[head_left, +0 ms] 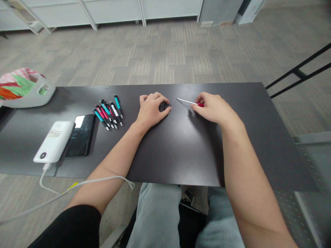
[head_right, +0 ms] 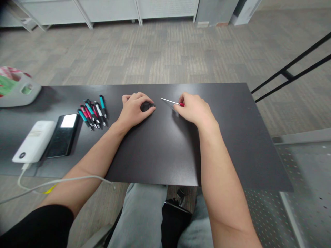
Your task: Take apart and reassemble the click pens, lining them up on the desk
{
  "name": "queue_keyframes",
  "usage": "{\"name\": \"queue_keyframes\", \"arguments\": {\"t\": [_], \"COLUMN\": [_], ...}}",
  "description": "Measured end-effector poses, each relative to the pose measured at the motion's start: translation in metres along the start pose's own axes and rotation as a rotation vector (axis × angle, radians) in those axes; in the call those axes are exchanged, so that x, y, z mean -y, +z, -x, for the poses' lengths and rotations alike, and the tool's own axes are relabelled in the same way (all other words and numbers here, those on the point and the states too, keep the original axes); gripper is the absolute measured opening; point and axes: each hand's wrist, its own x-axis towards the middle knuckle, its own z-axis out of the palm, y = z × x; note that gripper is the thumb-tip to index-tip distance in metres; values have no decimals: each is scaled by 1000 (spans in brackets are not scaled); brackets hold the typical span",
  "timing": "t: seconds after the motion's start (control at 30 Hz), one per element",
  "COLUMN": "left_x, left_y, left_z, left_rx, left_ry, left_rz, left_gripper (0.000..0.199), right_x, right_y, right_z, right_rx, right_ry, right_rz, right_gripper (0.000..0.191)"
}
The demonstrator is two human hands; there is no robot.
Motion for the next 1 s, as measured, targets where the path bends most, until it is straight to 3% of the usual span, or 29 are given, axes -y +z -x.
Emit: {"name": "queue_keyframes", "arguments": {"t": [0.4,0.67,1.0], "left_x": [2,12,19], "left_y": [3,-11,-9], "left_z": [0,0,-3], "left_rx": [5,78,76], "left_ry": [49,79,33], "left_rz": [22,40,45], "left_gripper": [14,28,33], "right_x": [4,0,8], "right_y": [-5,-1,-6], "right_z": [2,-2,3], "right_rx": [25,32,44], "right_ry": [-10,-31,-32], "right_rz": [-10,-12,-8], "right_gripper": [21,29,27]}}
